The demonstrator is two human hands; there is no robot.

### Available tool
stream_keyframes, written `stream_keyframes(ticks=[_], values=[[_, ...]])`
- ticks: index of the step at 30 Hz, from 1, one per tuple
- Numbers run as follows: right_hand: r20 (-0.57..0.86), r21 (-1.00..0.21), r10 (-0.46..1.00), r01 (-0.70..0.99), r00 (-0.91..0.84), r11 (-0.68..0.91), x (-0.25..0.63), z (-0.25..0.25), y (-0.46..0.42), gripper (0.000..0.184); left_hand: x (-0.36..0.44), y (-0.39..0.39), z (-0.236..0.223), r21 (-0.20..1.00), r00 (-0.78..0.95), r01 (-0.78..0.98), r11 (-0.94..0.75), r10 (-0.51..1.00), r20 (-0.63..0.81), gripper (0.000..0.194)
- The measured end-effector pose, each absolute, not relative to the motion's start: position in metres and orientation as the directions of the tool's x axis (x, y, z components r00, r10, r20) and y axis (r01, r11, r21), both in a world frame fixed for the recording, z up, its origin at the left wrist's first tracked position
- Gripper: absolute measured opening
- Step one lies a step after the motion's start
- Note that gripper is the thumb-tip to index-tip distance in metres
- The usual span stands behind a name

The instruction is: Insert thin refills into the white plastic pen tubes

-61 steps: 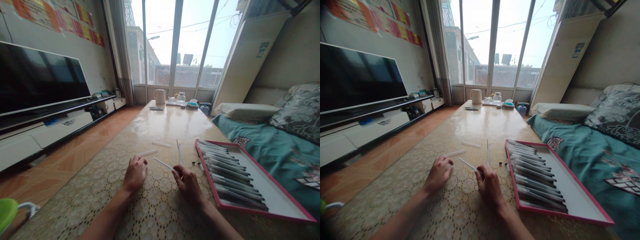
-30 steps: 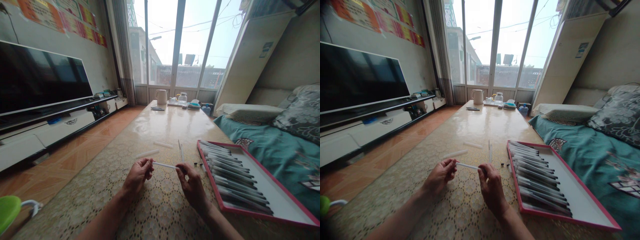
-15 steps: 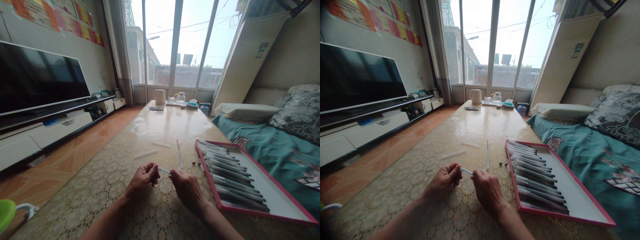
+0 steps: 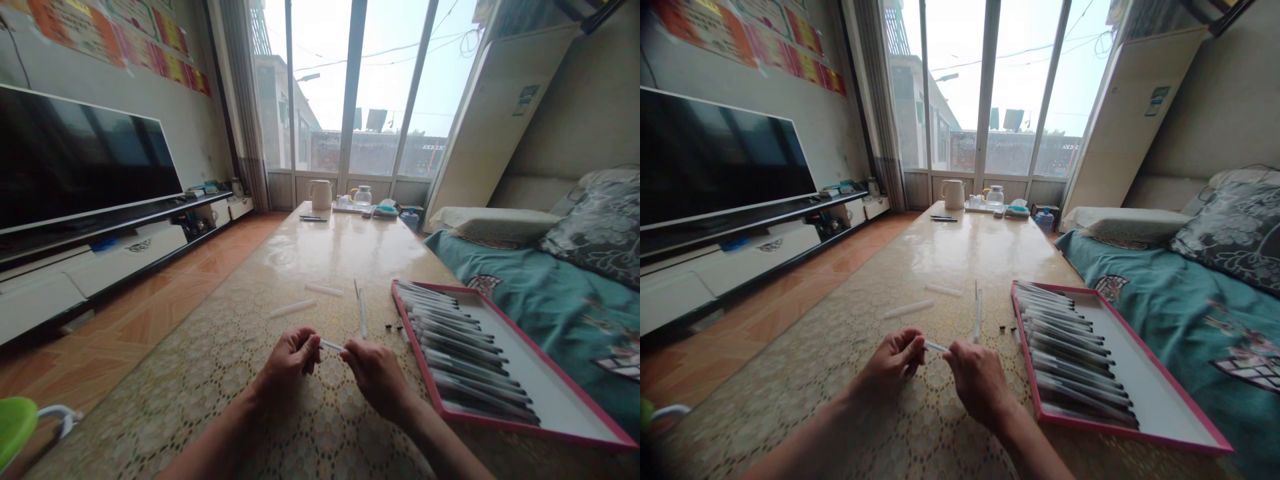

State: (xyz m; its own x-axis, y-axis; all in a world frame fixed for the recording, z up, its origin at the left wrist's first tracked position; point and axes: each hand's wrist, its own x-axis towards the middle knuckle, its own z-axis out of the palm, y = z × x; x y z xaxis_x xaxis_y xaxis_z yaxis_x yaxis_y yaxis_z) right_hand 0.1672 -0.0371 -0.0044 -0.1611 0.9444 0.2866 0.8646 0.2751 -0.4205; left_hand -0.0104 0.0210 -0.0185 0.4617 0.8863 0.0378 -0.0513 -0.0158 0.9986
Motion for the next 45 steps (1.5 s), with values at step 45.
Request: stream_keyframes(ticks=[45], values=[[0.265, -0.15, 0.888, 0.926, 0.375, -0.346, 0.367, 0.014, 0.059, 0.024, -0.007, 0.026, -0.023, 0.999, 0.203, -0.016, -0.043, 0.978, 0.045, 0.039]])
